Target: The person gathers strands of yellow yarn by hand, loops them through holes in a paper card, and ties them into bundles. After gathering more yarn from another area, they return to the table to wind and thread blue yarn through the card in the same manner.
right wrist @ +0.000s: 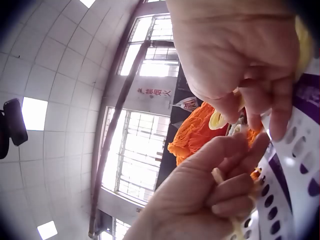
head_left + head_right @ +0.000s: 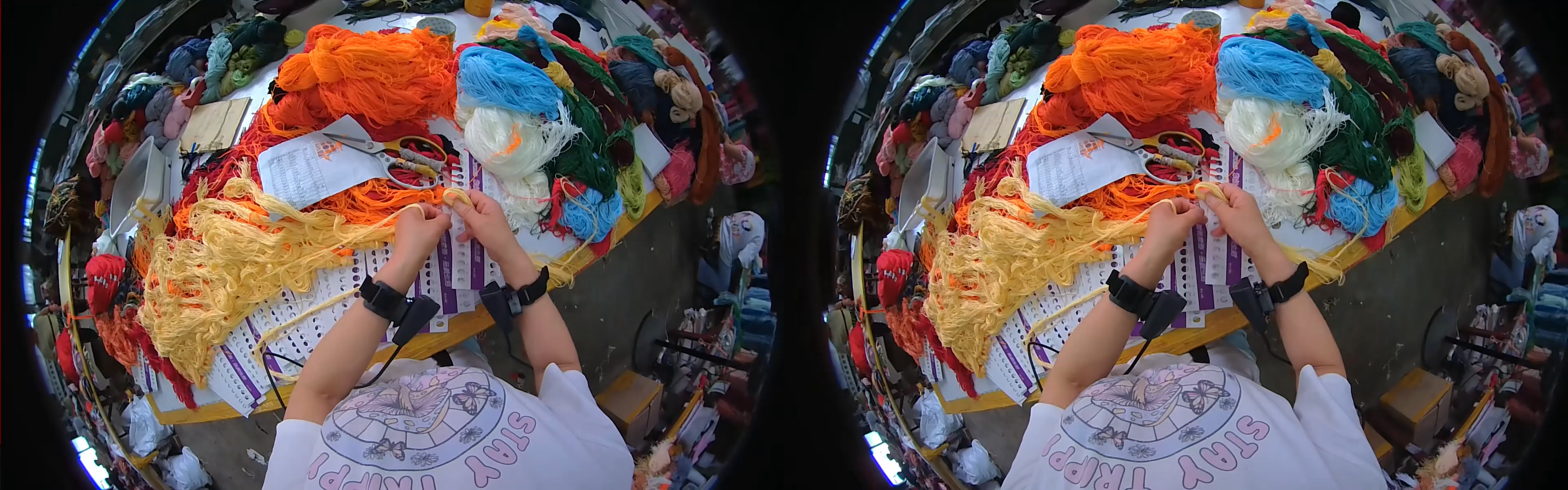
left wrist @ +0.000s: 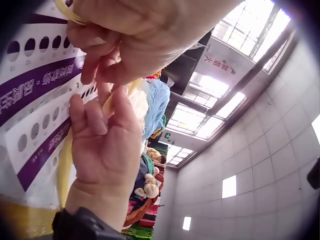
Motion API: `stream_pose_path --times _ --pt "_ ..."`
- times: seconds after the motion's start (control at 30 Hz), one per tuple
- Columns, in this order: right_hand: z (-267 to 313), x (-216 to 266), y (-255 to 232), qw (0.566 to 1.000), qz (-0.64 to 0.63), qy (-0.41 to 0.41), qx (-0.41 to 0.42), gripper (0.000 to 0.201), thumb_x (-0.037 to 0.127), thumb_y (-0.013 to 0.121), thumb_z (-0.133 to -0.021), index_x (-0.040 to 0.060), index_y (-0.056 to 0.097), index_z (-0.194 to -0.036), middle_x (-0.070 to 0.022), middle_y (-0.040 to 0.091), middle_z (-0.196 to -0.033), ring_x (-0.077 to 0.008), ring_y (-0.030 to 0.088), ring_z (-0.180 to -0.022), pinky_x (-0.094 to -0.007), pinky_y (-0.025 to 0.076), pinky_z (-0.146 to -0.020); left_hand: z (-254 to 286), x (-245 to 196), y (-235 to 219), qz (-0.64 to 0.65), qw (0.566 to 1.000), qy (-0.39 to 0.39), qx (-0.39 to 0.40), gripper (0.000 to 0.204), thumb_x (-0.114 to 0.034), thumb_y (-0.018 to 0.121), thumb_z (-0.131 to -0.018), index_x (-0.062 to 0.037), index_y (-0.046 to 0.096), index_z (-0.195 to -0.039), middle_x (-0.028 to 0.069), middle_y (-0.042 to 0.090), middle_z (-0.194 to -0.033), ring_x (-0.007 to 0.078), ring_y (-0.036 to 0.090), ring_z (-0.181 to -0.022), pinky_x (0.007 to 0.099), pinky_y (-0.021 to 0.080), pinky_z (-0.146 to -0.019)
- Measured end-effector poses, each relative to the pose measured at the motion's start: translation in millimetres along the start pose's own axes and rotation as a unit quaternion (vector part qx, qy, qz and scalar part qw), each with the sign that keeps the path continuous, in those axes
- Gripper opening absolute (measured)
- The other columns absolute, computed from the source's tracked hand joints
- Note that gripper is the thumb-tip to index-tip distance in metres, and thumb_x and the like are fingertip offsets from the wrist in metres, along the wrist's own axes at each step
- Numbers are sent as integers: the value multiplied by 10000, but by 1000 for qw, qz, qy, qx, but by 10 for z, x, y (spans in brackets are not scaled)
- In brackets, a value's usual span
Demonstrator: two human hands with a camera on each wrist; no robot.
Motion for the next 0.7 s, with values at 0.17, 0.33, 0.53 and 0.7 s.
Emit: stream_pose_path --times 0.17,0.33,0.53,0.7 --pt "-22 -43 -107 996 -86 0 -20 238 208 492 -871 26 526 -1020 -20 594 -784 -12 458 -511 -193 465 -464 90 -28 -2 27 999 -18 -36 141 -125 540 -796 -17 562 -884 -18 464 -566 68 415 -455 211 315 -357" --pt "10 -86 -137 989 -141 27 -28 214 206 493 -865 41 528 -997 -36 605 -744 3 349 -411 -205 467 -459 156 -146 25 117 988 -98 -29 172 -123 516 -807 -12 543 -936 -16 454 -570 67 381 -420 212 294 -335" --pt "29 -25 -92 995 -103 13 -12 215 210 493 -865 43 540 -993 -36 605 -755 4 367 -420 -199 454 -448 -41 -66 44 26 999 -37 -9 193 -180 581 -778 8 602 -819 26 556 -633 78 452 -472 231 334 -389" --pt "5 28 -81 1000 -3 3 -4 204 190 508 -860 41 550 -993 -11 597 -753 -11 454 -519 -179 436 -457 -51 6 32 -57 998 -5 -26 162 -163 599 -723 -2 601 -721 16 550 -599 71 454 -479 225 352 -432"
Point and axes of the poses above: each hand's wrist, its own z-axis away from the middle knuckle, its own y-axis out of the palm, x = y × z, the point moved 2 cm from there along -z, towards the middle knuckle
